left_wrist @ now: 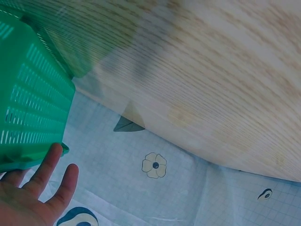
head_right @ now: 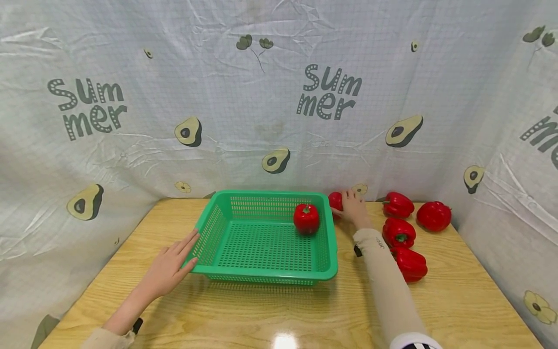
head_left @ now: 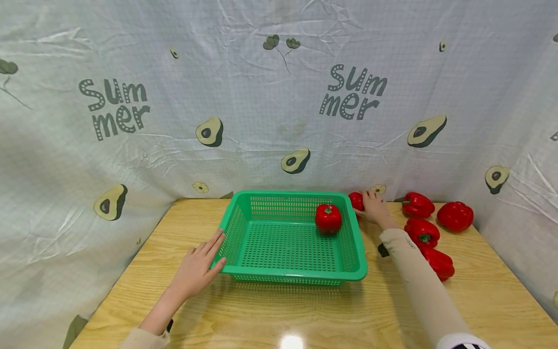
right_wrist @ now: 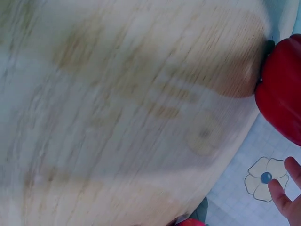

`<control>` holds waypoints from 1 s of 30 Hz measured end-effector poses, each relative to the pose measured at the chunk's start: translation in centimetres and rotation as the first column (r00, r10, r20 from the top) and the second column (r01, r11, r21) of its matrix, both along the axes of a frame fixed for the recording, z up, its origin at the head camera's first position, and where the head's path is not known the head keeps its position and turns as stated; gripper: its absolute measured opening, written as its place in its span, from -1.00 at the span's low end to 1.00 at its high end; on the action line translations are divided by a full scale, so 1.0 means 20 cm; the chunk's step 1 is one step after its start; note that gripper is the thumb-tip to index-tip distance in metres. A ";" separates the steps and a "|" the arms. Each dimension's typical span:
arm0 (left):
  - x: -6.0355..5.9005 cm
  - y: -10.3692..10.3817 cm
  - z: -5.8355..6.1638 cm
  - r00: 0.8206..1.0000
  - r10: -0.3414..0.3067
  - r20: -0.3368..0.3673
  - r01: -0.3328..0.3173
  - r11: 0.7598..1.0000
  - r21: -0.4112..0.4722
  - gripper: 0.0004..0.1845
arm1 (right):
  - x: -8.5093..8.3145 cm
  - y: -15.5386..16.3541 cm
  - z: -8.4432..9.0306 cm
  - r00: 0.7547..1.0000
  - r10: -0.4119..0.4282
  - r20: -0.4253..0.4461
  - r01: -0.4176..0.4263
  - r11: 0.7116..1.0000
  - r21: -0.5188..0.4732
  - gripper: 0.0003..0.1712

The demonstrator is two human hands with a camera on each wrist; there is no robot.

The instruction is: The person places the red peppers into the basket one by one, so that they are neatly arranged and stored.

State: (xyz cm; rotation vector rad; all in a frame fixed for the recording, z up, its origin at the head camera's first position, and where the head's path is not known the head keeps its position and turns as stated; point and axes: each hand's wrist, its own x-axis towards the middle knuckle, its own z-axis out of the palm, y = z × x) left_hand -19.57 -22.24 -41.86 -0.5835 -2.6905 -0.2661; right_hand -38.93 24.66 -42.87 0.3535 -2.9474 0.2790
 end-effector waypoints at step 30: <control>0.00 0.00 0.00 1.000 0.001 0.001 -0.001 1.000 0.008 -0.40 | 0.03 0.05 -0.09 0.997 0.055 0.050 -0.041 0.971 -0.236 -0.08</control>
